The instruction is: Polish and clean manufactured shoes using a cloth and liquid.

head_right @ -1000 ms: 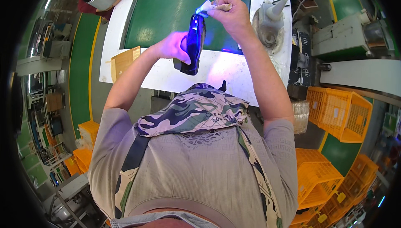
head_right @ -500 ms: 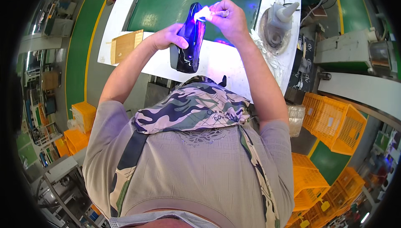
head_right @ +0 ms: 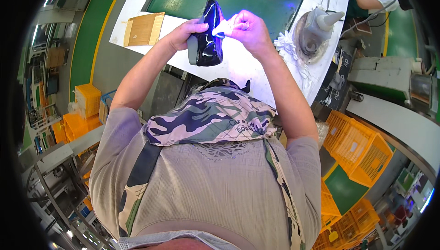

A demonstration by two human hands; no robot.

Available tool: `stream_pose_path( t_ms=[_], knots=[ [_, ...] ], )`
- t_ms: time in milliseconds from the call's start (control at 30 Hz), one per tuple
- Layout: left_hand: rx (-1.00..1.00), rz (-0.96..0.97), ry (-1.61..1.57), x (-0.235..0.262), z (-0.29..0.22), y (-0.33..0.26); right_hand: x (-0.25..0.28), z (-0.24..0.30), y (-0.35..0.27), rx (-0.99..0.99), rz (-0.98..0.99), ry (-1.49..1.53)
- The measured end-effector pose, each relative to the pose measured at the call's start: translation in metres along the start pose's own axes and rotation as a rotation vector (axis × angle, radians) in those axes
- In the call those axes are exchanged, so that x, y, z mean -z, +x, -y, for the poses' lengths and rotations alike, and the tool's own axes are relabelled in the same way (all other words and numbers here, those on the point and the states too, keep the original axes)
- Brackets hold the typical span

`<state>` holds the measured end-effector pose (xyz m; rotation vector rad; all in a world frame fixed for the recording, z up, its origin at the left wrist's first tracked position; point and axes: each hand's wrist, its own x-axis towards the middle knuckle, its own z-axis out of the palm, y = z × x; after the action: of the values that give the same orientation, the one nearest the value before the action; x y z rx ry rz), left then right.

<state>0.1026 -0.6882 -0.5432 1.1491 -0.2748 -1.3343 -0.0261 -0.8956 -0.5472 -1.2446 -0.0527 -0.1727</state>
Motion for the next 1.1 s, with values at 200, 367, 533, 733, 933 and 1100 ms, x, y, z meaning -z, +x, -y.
stream_pose_path(
  t_ms=[200, 367, 533, 733, 933, 1100],
  knots=[
    [0.088, -0.053, -0.21, 0.0, 0.034, -0.001, 0.001, 0.011, -0.016, -0.063, 0.081, 0.031],
    [0.065, -0.01, -0.465, -0.024, 0.068, -0.001, 0.013, 0.016, -0.032, -0.069, 0.101, -0.014],
    [0.031, -0.05, -0.658, -0.055, 0.096, -0.002, 0.026, 0.031, -0.045, 0.027, 0.22, -0.162],
    [-0.036, -0.177, -0.772, -0.092, 0.116, -0.003, 0.048, 0.033, -0.055, 0.048, 0.349, -0.128],
    [-0.081, -0.169, -0.858, -0.102, 0.145, -0.008, 0.057, 0.033, -0.059, 0.111, 0.436, -0.143],
    [-0.17, -0.154, -0.92, -0.112, 0.156, -0.012, 0.055, 0.028, -0.059, 0.117, 0.465, -0.119]
  ],
)
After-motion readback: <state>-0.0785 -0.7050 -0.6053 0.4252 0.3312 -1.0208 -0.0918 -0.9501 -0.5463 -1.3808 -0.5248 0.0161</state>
